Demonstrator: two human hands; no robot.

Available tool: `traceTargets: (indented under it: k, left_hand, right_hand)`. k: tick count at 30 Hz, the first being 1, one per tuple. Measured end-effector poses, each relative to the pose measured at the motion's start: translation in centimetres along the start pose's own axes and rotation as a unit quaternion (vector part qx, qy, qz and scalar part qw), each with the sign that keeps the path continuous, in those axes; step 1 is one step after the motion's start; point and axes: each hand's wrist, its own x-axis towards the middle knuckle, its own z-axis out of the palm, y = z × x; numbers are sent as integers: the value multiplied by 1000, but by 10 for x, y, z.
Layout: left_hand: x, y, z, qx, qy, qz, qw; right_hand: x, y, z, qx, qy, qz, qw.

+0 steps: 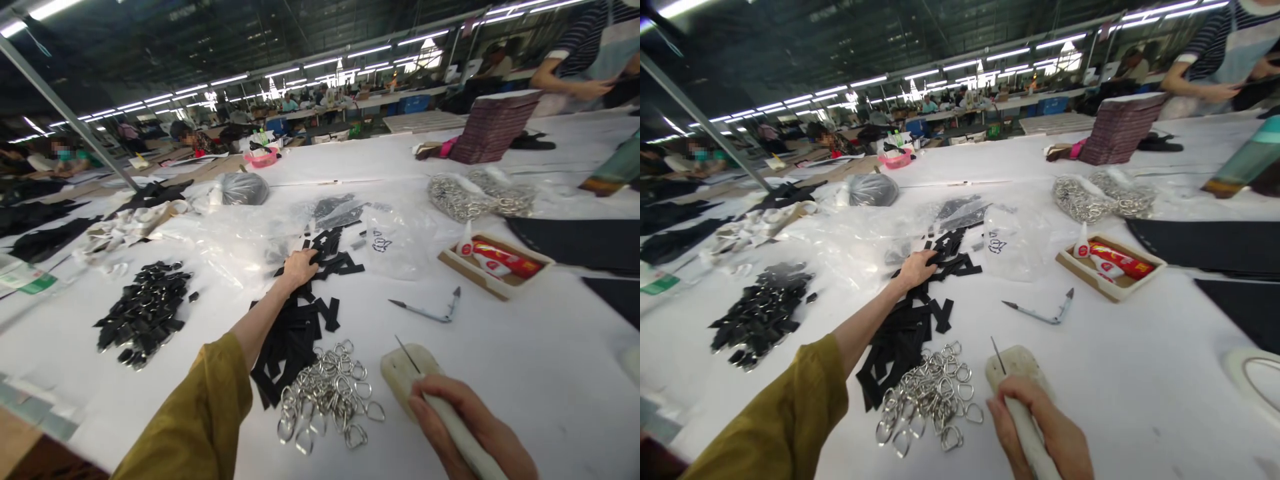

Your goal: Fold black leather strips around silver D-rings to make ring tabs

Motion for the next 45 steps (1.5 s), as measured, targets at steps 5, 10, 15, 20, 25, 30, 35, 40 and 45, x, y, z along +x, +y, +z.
traceTargets:
  k: [5,10,15,20,25,30,35,40,45]
  left_hand:
    - [-41,-1,0,2,3,25,1000]
    - [-67,-8,-2,-4,3,84,996]
    - [-88,-13,-11,-18,11,139,990]
    - [-108,-20,-22,-62,27,149,987]
    - [-123,-31,-23,-104,41,117,987]
    - [-153,-29,-22,-126,106,48,985]
    - [-221,-10,-20,-176,212,9,961]
    - [-281,13,-4,-221,147,-35,963]
    - [-286,19,14,-117,177,-56,976]
  right_hand:
    - [0,-7,2,32,-20,18,999]
    - [0,-8,3,41,-48,12,998]
    - [-2,-4,7,55,-70,8,996]
    - [-6,-4,10,73,-70,24,995]
    - [-10,-7,12,61,-74,28,995]
    - [-11,-8,13,50,-87,11,995]
    - [-15,-11,13,51,-87,-13,995]
    - [-17,-23,13,90,-153,14,984]
    - [-17,-34,14,144,-202,56,967]
